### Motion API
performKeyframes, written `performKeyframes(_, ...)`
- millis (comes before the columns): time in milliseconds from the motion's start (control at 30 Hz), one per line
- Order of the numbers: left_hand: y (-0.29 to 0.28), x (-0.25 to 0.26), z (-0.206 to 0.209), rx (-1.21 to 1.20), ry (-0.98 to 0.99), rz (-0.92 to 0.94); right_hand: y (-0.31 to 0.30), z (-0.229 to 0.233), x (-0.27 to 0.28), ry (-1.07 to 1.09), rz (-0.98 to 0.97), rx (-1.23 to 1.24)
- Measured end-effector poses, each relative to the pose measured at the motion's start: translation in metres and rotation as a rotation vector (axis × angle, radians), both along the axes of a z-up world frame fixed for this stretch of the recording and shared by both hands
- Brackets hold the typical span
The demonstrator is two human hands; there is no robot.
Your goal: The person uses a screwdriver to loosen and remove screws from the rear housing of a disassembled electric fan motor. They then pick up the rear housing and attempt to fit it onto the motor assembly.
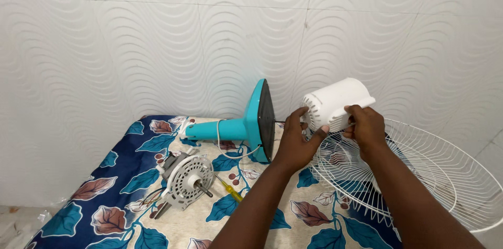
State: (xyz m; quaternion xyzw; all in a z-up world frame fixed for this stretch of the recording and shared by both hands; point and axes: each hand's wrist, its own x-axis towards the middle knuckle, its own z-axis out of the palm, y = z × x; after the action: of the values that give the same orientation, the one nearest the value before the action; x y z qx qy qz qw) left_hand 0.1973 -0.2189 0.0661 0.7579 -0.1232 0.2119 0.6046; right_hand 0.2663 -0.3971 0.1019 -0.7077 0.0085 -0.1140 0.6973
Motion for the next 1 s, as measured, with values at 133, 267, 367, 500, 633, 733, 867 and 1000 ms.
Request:
performKeyframes(133,0.010,-0.009,0.014,-0.039,-0.132,0.080,0.020,0.014,-0.013,-0.109,0.012,0.026)
performKeyframes(267,0.024,-0.018,0.021,-0.109,-0.222,0.157,0.050,0.024,-0.028,-0.206,0.062,0.062)
performKeyframes(367,0.041,-0.026,0.023,-0.084,-0.368,0.288,0.075,0.030,-0.038,-0.279,0.097,0.058)
performKeyframes(500,0.064,-0.040,0.027,-0.142,-0.338,0.329,0.104,0.035,-0.051,-0.364,0.146,0.036)
performKeyframes(633,0.084,-0.051,0.036,-0.090,-0.365,0.420,0.129,0.041,-0.064,-0.363,0.148,0.065)
performKeyframes(733,0.098,-0.057,0.042,-0.075,-0.432,0.501,0.146,0.046,-0.073,-0.369,0.168,0.048)
performKeyframes(867,0.116,-0.067,0.042,-0.119,-0.440,0.557,0.169,0.047,-0.091,-0.451,0.217,-0.007)
performKeyframes(1000,0.140,-0.082,0.039,-0.160,-0.434,0.613,0.194,0.042,-0.109,-0.486,0.242,-0.091)
